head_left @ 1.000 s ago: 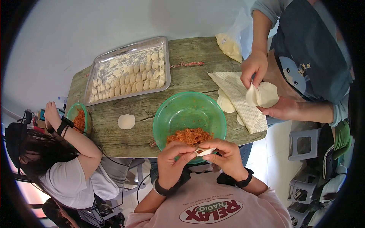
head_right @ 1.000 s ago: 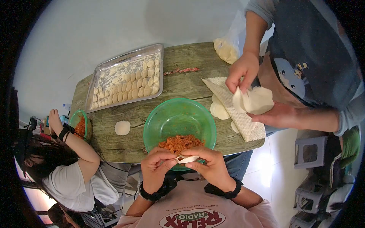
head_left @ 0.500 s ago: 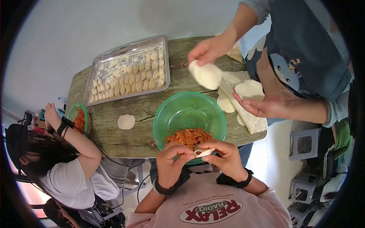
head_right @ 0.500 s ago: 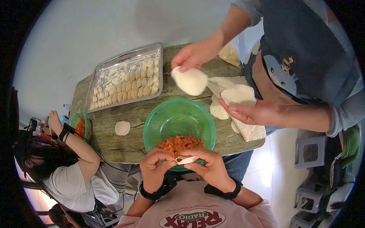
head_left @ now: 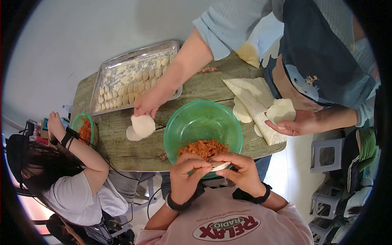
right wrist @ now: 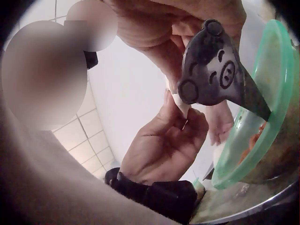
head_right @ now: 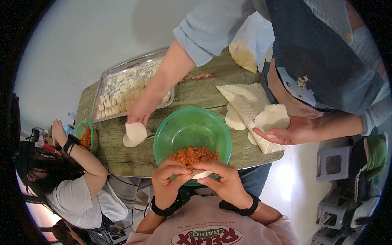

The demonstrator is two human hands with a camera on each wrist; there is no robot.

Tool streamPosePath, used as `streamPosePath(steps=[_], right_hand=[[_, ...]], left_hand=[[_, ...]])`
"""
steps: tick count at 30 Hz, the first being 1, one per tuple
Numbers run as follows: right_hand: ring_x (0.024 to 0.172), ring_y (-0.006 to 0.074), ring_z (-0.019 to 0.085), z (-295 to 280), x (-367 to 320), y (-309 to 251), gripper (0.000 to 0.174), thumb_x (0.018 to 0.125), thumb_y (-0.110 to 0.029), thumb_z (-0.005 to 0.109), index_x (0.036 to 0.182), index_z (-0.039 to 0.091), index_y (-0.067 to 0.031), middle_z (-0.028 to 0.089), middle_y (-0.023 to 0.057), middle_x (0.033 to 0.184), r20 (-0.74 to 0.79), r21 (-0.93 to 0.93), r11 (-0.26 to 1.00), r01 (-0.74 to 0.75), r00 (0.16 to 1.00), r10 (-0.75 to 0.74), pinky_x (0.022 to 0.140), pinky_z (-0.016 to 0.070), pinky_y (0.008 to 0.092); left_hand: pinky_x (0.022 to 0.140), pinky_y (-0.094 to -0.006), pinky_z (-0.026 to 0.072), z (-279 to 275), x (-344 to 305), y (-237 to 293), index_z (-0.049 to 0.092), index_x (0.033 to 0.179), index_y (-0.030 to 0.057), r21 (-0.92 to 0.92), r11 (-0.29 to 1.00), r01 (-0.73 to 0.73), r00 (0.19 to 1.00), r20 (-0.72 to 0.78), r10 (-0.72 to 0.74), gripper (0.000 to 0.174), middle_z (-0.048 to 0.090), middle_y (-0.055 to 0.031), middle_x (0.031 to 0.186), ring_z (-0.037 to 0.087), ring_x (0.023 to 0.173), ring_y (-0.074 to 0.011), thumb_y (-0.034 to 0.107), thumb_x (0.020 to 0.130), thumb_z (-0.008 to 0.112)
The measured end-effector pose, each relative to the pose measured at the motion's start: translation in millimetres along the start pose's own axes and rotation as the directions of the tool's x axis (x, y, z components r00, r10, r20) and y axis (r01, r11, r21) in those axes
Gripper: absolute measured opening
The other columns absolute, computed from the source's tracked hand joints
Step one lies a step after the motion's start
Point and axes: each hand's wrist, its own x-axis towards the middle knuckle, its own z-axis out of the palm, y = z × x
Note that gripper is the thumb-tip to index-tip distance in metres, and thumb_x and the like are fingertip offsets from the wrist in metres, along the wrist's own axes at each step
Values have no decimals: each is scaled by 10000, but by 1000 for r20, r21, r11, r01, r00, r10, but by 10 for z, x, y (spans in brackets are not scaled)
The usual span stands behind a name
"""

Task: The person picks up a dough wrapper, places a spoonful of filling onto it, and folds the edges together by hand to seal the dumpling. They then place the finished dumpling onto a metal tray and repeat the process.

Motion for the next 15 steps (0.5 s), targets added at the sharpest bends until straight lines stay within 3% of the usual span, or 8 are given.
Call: streamPosePath(steps=[6,10,13,15], right_hand=[[906,150,622,11,-2,-3,361,756,18,682,1107,610,-25,643,102,1030,4,17,999,-30,1000,30,768,497,264],[896,144,627,26,0,21,368,756,8,687,1114,605,-19,649,101,1031,-18,7,1000,-3,1000,3,754,501,263],[892,140,629,32,-3,-52,376,754,3,691,1119,600,-12,654,98,1030,8,-8,996,-93,996,93,747,505,261],[888,139,629,36,-2,-51,379,752,3,691,1120,600,-12,656,96,1028,8,-8,997,-74,997,74,745,506,261]], left_hand=[[636,-268,448,14,-14,-35,673,822,35,92,991,-96,995,-26,98,118,612,-63,795,581,735,-185,42,714,719],[629,-287,440,47,-5,43,661,817,37,27,999,-26,994,-102,28,109,608,-64,800,570,724,-189,41,721,712],[645,-301,442,22,-19,-16,656,834,37,91,993,-78,996,-25,80,126,610,-64,814,574,742,-195,53,723,713],[670,-300,450,29,-31,-38,648,837,32,126,990,-65,998,-10,67,127,607,-64,807,582,760,-205,54,728,709]])
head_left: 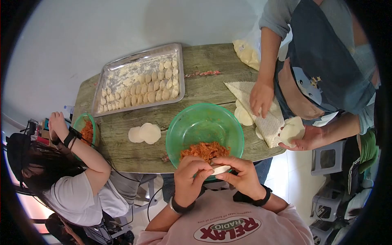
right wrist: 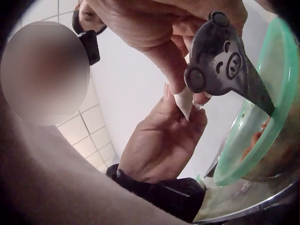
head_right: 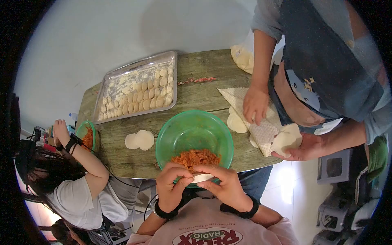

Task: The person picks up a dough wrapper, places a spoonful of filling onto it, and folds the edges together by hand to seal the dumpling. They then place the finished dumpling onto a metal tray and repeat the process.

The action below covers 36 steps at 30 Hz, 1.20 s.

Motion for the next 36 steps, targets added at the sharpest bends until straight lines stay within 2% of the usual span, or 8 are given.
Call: streamPosePath(steps=[6,12,20,22,26,28,30,36], right_hand=[[891,139,631,-4,15,-14,394,747,2,693,1128,594,-15,655,96,1040,-8,-22,1000,13,1000,-13,738,511,265],[901,153,636,9,28,22,400,750,0,691,1136,589,-23,652,103,1043,10,-55,995,81,997,-81,744,512,269],[891,165,643,24,24,38,460,746,-17,700,1183,559,-47,653,98,1031,8,-57,994,90,996,-90,747,512,280],[882,107,606,34,30,80,463,751,-40,720,1185,559,-22,636,76,1049,30,-54,989,136,991,-134,722,497,244],[907,110,602,46,20,98,482,755,-42,719,1205,546,-27,629,81,1062,38,-29,995,99,995,-98,744,497,247],[884,193,651,53,25,84,501,750,-24,701,1222,538,-67,656,122,987,18,-32,993,113,993,-113,752,512,288],[883,194,652,63,21,89,506,751,-26,702,1227,535,-73,657,126,982,9,-26,994,111,994,-110,751,513,288],[886,202,655,67,31,71,514,755,-34,702,1236,529,-81,655,133,982,19,-87,988,129,992,-127,756,515,294]], left_hand=[[644,-301,443,9,63,124,616,805,21,8,1000,-6,999,-52,6,98,582,-85,806,561,724,-211,26,737,686],[629,-281,446,7,45,26,622,835,14,5,1000,-19,999,28,19,108,577,-85,820,567,730,-199,26,744,678],[620,-283,436,18,65,115,605,816,10,-2,1000,-13,1000,-16,13,91,564,-80,811,554,716,-196,20,750,667],[626,-284,436,15,59,72,605,817,10,-11,999,-31,999,21,32,93,564,-79,814,553,719,-196,25,750,669],[627,-276,436,21,39,31,620,817,12,-3,1000,5,999,37,-5,87,573,-74,815,555,722,-188,29,749,672],[625,-276,434,30,44,58,620,815,14,-24,999,25,999,32,-24,86,574,-73,813,553,723,-187,29,748,672],[612,-282,426,37,67,142,611,794,14,-83,996,41,998,-47,-45,77,576,-72,799,551,719,-184,23,747,670],[631,-286,434,43,40,18,629,800,18,18,1000,-12,1000,9,12,76,587,-73,794,560,725,-201,19,739,675]])
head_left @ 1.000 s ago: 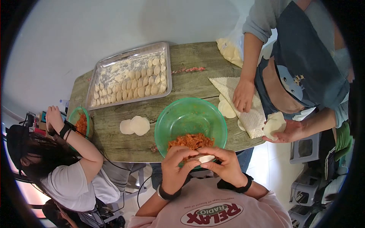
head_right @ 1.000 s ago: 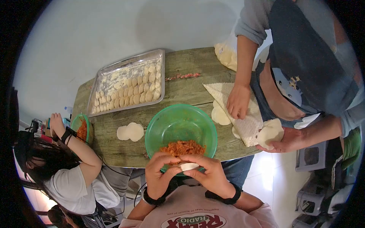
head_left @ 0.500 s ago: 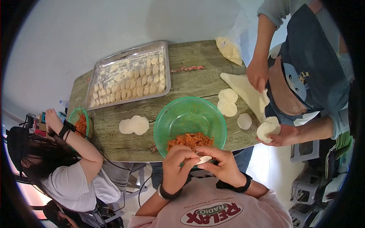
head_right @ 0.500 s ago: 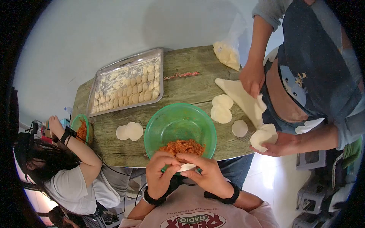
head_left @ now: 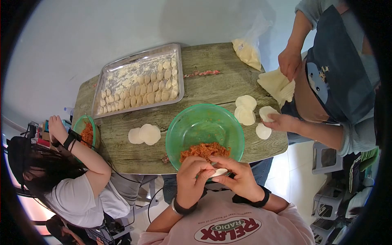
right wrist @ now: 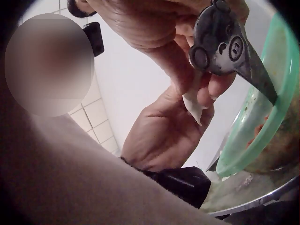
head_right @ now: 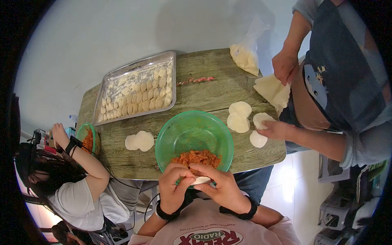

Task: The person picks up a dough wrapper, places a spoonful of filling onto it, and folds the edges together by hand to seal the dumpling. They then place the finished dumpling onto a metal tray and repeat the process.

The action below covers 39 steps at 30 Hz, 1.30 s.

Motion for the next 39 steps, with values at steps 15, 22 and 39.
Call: streamPosePath(steps=[15,22,39], right_hand=[[909,146,635,-45,-14,38,440,795,-32,672,1210,526,-28,649,96,1019,-50,249,956,-155,984,173,768,514,271],[883,178,635,-91,42,30,312,801,19,646,1096,547,37,636,149,1015,8,520,831,-197,974,226,776,535,287],[829,181,644,-167,124,-64,312,820,-57,651,1096,546,44,640,147,992,54,585,781,-217,972,230,726,535,289]], left_hand=[[877,-294,419,-39,-45,-111,590,1107,19,-371,911,182,983,51,-176,356,592,-106,1087,562,1001,-206,95,769,669],[816,-254,438,-31,-69,-89,583,1104,-4,-498,833,240,971,112,-212,298,581,-90,1025,569,947,-155,108,834,643],[937,-286,375,6,31,-168,414,1295,-1,-681,685,259,966,199,-168,597,469,-113,1244,484,1117,-184,203,804,686]])
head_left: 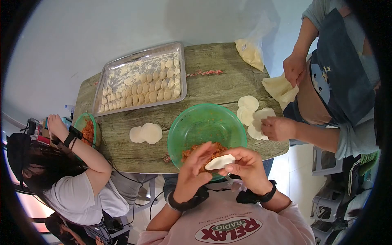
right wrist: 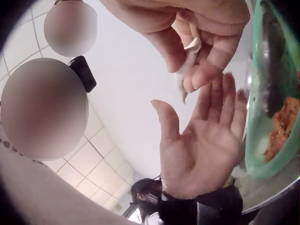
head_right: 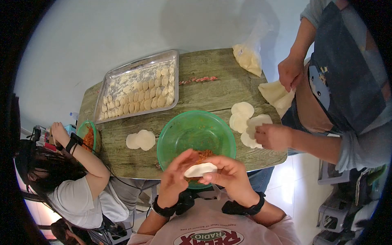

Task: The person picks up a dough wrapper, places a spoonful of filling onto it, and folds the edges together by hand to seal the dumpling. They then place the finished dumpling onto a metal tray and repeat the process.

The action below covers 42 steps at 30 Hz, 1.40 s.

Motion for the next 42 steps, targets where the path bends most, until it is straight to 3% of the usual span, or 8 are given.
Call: streamPosePath(steps=[5,8,15,17,20,23,39,42], right_hand=[[865,167,631,55,54,2,313,867,-54,593,1157,520,40,616,114,1027,182,31,996,-88,980,81,740,528,275],[880,166,626,77,71,-1,276,895,-79,560,1140,519,40,609,108,1008,226,-5,993,-119,967,117,745,531,279],[832,146,617,93,87,19,228,925,-150,527,1049,547,41,604,87,957,140,-23,988,-150,978,152,710,535,256],[820,142,614,88,92,49,225,920,-152,538,1035,556,41,601,84,957,129,-47,991,-124,983,129,701,535,249],[803,135,612,54,92,113,214,905,-135,560,1023,567,45,594,82,968,74,-94,994,-60,995,67,696,535,240],[796,136,614,44,103,115,217,895,-100,570,1052,564,49,591,90,995,80,-88,994,-61,994,68,697,535,239],[792,79,574,19,147,97,241,862,-31,593,1099,560,2,616,42,975,-34,-167,985,50,998,-56,653,477,205],[863,78,560,54,126,60,309,869,-56,592,1165,513,-12,582,43,1054,-83,-168,983,74,993,-89,705,462,206]], left_hand=[[946,-276,359,132,69,63,282,1396,-11,20,998,67,982,174,-70,781,414,-135,1348,463,1133,-169,508,863,519],[896,-253,378,149,50,101,282,1389,-34,-132,972,195,974,143,-176,742,458,-115,1300,487,1062,-146,494,898,457],[862,-247,399,137,20,43,384,1336,-52,-64,991,118,991,75,-113,524,520,-101,1221,516,990,-130,327,976,349],[968,-324,381,120,18,56,415,1291,-94,-9,990,140,990,15,-140,507,473,-197,1303,501,1144,-227,280,959,329],[956,-328,395,119,-6,26,416,1286,-102,-46,985,164,985,-53,-167,491,512,-196,1254,538,1092,-231,258,959,343],[873,-254,409,84,-21,-28,436,1293,-67,-28,981,193,980,-45,-195,465,572,-110,1157,551,994,-145,264,978,345],[828,-368,512,14,30,-45,500,1154,-124,-195,944,267,943,-152,-298,482,585,-196,1104,609,974,-250,307,964,394],[794,-329,493,-70,97,12,476,1226,-56,-270,933,238,944,-161,-287,521,581,-178,1142,604,939,-209,379,964,359]])
